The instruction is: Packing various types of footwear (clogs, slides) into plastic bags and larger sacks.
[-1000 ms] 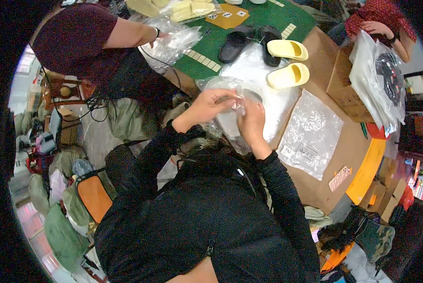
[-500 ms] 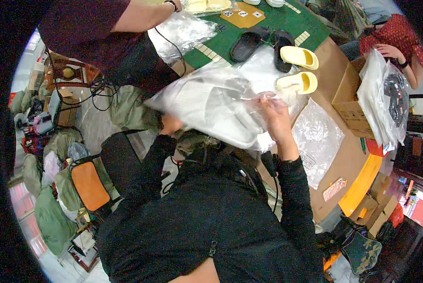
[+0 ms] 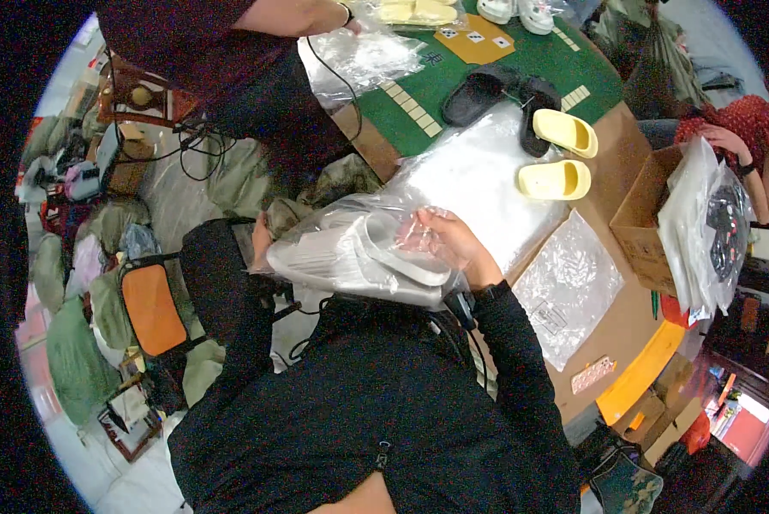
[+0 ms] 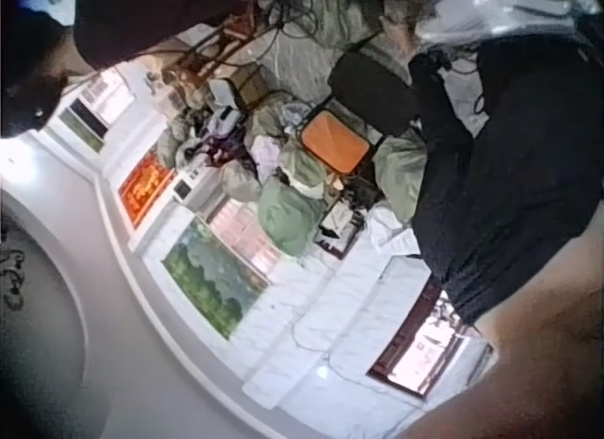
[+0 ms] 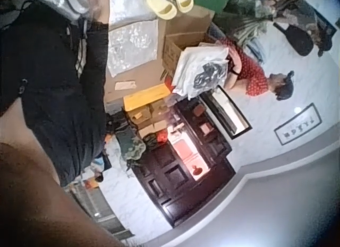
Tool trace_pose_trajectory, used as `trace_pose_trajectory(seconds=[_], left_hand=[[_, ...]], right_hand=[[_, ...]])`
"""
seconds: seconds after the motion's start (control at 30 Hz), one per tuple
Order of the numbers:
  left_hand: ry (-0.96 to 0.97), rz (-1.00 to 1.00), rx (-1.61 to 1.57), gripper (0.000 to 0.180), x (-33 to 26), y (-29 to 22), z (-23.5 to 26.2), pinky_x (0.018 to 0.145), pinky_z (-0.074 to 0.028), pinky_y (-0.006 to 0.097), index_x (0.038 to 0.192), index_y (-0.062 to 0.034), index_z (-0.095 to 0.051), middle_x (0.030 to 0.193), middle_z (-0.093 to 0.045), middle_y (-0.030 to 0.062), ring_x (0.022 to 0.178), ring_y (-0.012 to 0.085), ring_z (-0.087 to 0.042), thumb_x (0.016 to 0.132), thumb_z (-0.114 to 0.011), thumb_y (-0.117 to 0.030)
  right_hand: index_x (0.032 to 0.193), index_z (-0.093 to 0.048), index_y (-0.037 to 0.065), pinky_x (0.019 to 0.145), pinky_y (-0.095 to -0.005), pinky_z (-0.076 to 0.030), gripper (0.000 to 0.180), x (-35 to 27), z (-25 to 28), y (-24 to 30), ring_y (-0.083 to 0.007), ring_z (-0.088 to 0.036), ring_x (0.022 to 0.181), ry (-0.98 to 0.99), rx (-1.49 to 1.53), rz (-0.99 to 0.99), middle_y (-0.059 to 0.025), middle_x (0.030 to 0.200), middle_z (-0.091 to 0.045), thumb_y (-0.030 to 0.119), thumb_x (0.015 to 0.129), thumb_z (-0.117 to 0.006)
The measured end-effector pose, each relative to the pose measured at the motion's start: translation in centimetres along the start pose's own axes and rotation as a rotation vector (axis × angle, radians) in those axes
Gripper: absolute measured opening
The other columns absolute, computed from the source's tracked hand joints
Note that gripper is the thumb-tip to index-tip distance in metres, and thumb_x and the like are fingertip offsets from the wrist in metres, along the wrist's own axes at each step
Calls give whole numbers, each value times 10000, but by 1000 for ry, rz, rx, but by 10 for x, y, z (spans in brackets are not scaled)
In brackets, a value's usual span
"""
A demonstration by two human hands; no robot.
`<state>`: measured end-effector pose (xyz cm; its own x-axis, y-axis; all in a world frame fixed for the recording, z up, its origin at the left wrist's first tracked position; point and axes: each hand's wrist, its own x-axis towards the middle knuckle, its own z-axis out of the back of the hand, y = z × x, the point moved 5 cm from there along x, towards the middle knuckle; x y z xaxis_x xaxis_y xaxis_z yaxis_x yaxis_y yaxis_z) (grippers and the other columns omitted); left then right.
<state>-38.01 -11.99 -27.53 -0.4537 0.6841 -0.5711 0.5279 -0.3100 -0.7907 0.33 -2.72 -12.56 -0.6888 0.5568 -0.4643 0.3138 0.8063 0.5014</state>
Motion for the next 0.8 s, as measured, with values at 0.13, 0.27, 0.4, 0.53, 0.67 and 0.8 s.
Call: trace_pose_trajectory(seconds=[0.13, 0.27, 0.4, 0.53, 0.67, 0.8], left_hand=[[-34, 31, 644, 619, -58, -44, -3, 664, -432, 290, 1199, 55, -430, 1089, -540, 165, 799, 205, -553, 830, -522, -433], [-38, 276, 998, 490, -86, -51, 0, 625, -413, 322, 1118, 53, -512, 1001, -553, 142, 767, 197, -538, 788, -596, -299], [-412, 10, 560, 455, -86, -46, 52, 548, -386, 310, 1098, 66, -521, 791, -553, 58, 618, 125, -489, 864, -551, -323], [-312, -240, 167, 451, -100, -65, 24, 497, -330, 299, 1108, 41, -494, 752, -507, 31, 543, 100, -409, 900, -479, -359], [-270, -228, -70, 329, -112, -78, -1, 635, -446, 296, 1118, 32, -464, 964, -571, 88, 751, 182, -560, 942, -399, -239], [-196, -253, -108, 311, -115, -80, 17, 754, -453, 308, 1116, 34, -466, 1059, -562, 111, 896, 208, -569, 948, -373, -211]], right_hand=[[962, -535, 10, 807, -396, -498, 256, 34, -11, -5, -276, -588, 920, 8, -162, -119, -136, 981, -587, 251, 907, -466], [1013, -496, 20, 810, -398, -487, 273, 61, -20, -28, -252, -580, 925, -15, -256, -176, -130, 1010, -591, 270, 927, -423], [1111, -443, 15, 780, -408, -489, 306, 78, -44, -37, -254, -579, 923, -79, -295, -227, -125, 1058, -584, 260, 931, -412], [1118, -442, 29, 728, -390, -499, 299, 86, -47, -41, -238, -582, 877, -176, -234, -148, -121, 1052, -586, 260, 938, -385], [1079, -455, 41, 655, -430, -504, 293, 113, 1, -57, -233, -577, 827, -357, -79, -78, -105, 1026, -577, 285, 929, -397], [1131, -424, 45, 667, -491, -484, 336, 115, 7, -60, -261, -548, 876, -472, -20, -12, -109, 1081, -527, 295, 908, -439]])
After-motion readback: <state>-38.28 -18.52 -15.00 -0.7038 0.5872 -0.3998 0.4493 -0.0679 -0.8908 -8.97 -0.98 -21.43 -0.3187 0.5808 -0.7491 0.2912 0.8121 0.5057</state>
